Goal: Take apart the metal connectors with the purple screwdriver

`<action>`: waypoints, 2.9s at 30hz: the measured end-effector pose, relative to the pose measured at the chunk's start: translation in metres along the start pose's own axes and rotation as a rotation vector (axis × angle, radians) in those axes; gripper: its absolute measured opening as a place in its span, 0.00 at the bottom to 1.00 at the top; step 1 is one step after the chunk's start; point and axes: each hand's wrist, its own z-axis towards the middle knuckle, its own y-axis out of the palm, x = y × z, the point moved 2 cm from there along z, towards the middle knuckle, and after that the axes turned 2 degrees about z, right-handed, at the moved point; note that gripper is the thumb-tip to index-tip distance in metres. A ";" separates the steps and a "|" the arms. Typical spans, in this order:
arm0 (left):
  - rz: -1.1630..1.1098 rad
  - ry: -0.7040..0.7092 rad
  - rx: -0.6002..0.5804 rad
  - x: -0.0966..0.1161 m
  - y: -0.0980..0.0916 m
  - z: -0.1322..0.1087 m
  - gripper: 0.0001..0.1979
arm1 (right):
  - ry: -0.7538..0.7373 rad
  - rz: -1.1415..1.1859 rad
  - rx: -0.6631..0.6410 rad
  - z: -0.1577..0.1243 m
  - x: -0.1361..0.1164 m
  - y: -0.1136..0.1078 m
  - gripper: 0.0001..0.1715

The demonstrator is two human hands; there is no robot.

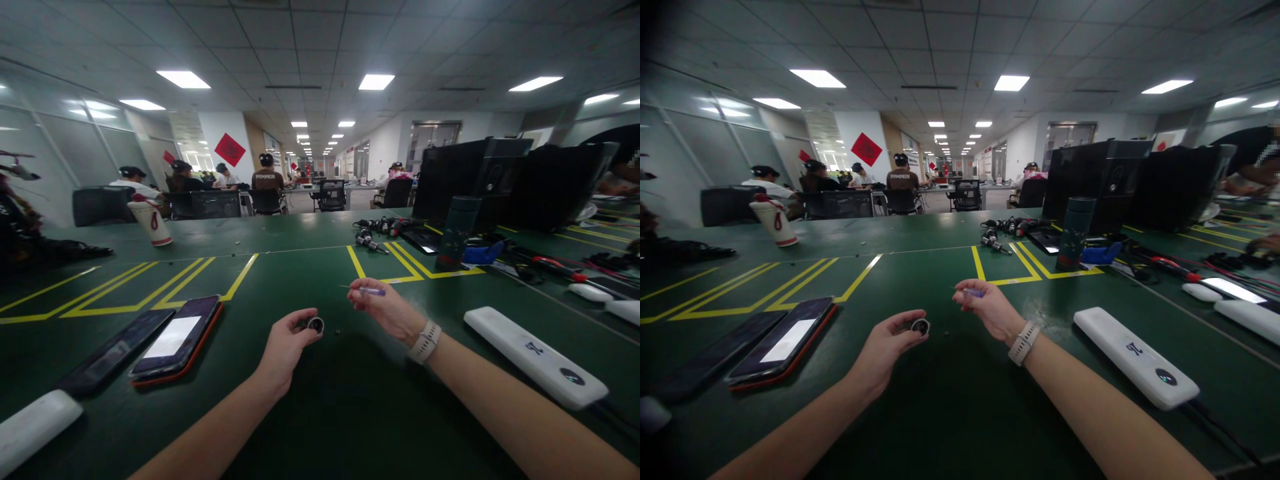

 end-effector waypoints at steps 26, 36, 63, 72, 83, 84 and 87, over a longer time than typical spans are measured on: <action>-0.029 -0.019 0.029 0.004 0.003 -0.003 0.18 | 0.151 -0.305 0.011 -0.005 0.006 0.018 0.18; -0.081 -0.021 0.034 0.010 0.002 -0.006 0.17 | 0.257 -0.054 0.005 -0.006 0.019 0.019 0.17; -0.104 0.150 0.007 0.014 0.004 -0.011 0.12 | -0.225 -0.096 -0.064 -0.035 -0.019 0.044 0.12; -0.108 0.211 -0.017 0.012 0.004 -0.010 0.12 | -0.446 -0.510 -0.002 -0.042 -0.024 0.050 0.10; -0.058 0.241 -0.001 0.012 0.006 -0.010 0.13 | -0.590 -0.648 -0.104 -0.047 -0.024 0.058 0.08; -0.042 0.240 0.003 0.012 0.006 -0.010 0.13 | -0.593 -0.656 -0.111 -0.047 -0.024 0.058 0.08; -0.008 0.250 0.024 0.012 0.005 -0.009 0.12 | -0.600 -0.679 -0.128 -0.048 -0.023 0.059 0.07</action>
